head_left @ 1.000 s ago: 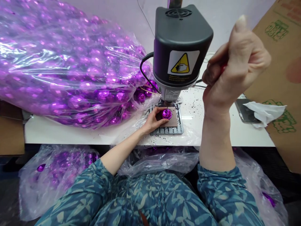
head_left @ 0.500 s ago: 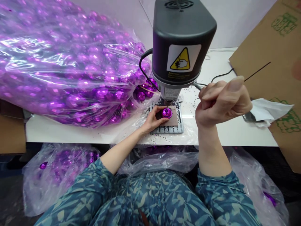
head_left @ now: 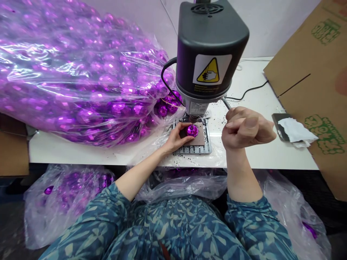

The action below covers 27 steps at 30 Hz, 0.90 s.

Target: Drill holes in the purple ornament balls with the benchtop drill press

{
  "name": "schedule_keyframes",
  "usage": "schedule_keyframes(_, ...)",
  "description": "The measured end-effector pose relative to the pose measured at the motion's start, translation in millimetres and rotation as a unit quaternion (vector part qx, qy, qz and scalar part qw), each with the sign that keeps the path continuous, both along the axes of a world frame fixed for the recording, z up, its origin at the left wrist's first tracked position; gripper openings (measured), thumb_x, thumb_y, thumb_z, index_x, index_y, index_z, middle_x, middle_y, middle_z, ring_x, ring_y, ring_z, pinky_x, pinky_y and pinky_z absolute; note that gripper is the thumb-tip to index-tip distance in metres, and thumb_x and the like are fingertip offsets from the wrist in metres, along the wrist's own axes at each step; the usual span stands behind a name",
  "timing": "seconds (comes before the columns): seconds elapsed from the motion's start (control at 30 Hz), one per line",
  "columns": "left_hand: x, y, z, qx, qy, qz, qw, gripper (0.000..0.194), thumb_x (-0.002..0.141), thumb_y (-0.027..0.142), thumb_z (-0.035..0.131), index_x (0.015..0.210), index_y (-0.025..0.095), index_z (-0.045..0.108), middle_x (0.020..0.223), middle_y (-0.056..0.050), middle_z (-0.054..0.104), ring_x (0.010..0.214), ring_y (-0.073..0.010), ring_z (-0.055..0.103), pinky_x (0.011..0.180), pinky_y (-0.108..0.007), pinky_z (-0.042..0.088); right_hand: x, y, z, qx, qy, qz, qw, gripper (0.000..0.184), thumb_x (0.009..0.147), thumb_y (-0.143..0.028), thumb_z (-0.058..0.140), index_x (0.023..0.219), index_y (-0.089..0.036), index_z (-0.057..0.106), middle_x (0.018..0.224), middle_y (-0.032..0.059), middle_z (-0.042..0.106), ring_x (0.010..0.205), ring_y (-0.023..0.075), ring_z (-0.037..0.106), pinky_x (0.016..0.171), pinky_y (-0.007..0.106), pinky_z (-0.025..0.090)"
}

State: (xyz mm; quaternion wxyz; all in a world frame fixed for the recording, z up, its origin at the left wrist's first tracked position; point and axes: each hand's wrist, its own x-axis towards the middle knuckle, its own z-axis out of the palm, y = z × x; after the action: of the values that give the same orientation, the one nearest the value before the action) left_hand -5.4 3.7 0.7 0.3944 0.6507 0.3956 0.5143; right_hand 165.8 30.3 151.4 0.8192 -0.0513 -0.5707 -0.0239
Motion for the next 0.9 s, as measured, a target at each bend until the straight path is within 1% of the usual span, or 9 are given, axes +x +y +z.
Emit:
schedule_keyframes(0.27,0.8,-0.4,0.5,0.002,-0.001,0.008,1.0,0.068,0.081,0.065,0.085,0.127,0.02,0.061,0.128,-0.015,0.074,0.122,-0.0295,0.072,0.11,-0.05,0.056,3.3,-0.6,-8.3,0.003,-0.031,0.009,0.999,0.048,0.096,-0.022,0.051,0.05,-0.016,0.037,0.039,-0.0061,0.027,0.033,0.002,0.033,0.035,0.02,0.026)
schedule_keyframes(0.37,0.8,-1.6,1.0,0.001,0.001,0.012,1.0,0.068,0.081,0.065,0.085,0.127,0.02,0.061,0.128,-0.015,0.074,0.122,-0.0297,0.072,0.109,-0.051,0.057,0.4,-5.1,-4.4,-0.008,-0.018,0.016,1.0,0.051,0.096,-0.023,0.053,0.049,-0.017,0.036,0.038,-0.0065,0.027,0.031,0.0026,0.03,0.034,0.021,0.024)
schedule_keyframes(0.5,2.8,-1.6,0.2,-0.001,-0.005,0.011,1.0,0.066,0.082,0.063,0.085,0.127,0.02,0.061,0.129,-0.015,0.074,0.123,-0.0292,0.072,0.109,-0.05,0.057,-7.2,-11.5,29.8,-0.098,0.033,0.022,0.994,0.048,0.097,-0.024,0.057,0.052,-0.017,0.042,0.041,-0.0068,0.034,0.034,0.0021,0.033,0.035,0.021,0.022)
schedule_keyframes(0.57,4.9,-1.7,0.3,0.006,-0.009,0.02,1.0,0.065,0.082,0.061,0.085,0.127,0.02,0.061,0.128,-0.015,0.074,0.121,-0.0286,0.072,0.107,-0.049,0.058,-10.6,-10.6,54.4,-0.213,0.053,0.039,0.975,0.048,0.096,-0.032,0.061,0.051,-0.018,0.05,0.041,-0.0064,0.034,0.034,0.0028,0.033,0.038,0.024,0.023)
schedule_keyframes(0.6,5.5,-2.7,1.3,0.011,-0.007,0.031,0.999,0.063,0.083,0.06,0.085,0.126,0.02,0.062,0.126,-0.014,0.074,0.119,-0.0281,0.073,0.105,-0.049,0.058,-11.9,-8.9,65.9,-0.244,0.055,0.055,0.967,0.047,0.095,-0.031,0.062,0.052,-0.018,0.052,0.041,-0.0064,0.036,0.034,0.0031,0.033,0.039,0.025,0.023)
schedule_keyframes(0.7,2.1,-15.3,11.6,0.043,0.042,0.102,0.993,0.057,0.083,0.057,0.086,0.12,0.02,0.063,0.119,-0.012,0.074,0.111,-0.0269,0.072,0.097,-0.046,0.059,-13.8,-2.2,90.2,-0.3,0.052,0.124,0.945,0.044,0.093,-0.025,0.063,0.051,-0.017,0.054,0.04,-0.0071,0.035,0.033,0.0037,0.031,0.039,0.025,0.021)
schedule_keyframes(0.77,-7.1,-34.3,25.4,0.076,0.118,0.136,0.981,0.052,0.084,0.057,0.085,0.116,0.02,0.065,0.112,-0.009,0.073,0.106,-0.0261,0.07,0.092,-0.044,0.057,-13.8,0.9,96.3,-0.328,0.049,0.138,0.933,0.046,0.091,-0.033,0.067,0.05,-0.018,0.053,0.039,-0.0079,0.031,0.032,0.0037,0.029,0.037,0.025,0.018)
schedule_keyframes(0.83,-21.2,-60.2,42.1,0.1,0.209,0.096,0.968,0.046,0.086,0.057,0.083,0.11,0.021,0.067,0.104,-0.006,0.073,0.099,-0.0247,0.067,0.087,-0.041,0.055,-13.1,2.5,96.4,-0.337,0.043,0.124,0.932,0.05,0.088,-0.046,0.071,0.05,-0.019,0.052,0.039,-0.0079,0.029,0.033,0.0037,0.028,0.037,0.026,0.017)
schedule_keyframes(0.9,-37.1,-85.5,57.0,0.097,0.293,-0.022,0.951,0.043,0.087,0.061,0.08,0.102,0.022,0.069,0.092,-0.004,0.072,0.087,-0.0229,0.066,0.079,-0.036,0.053,-12.1,4.4,93.5,-0.33,0.032,0.103,0.938,0.053,0.086,-0.056,0.07,0.051,-0.02,0.053,0.04,-0.007,0.029,0.033,0.0041,0.029,0.037,0.027,0.017)
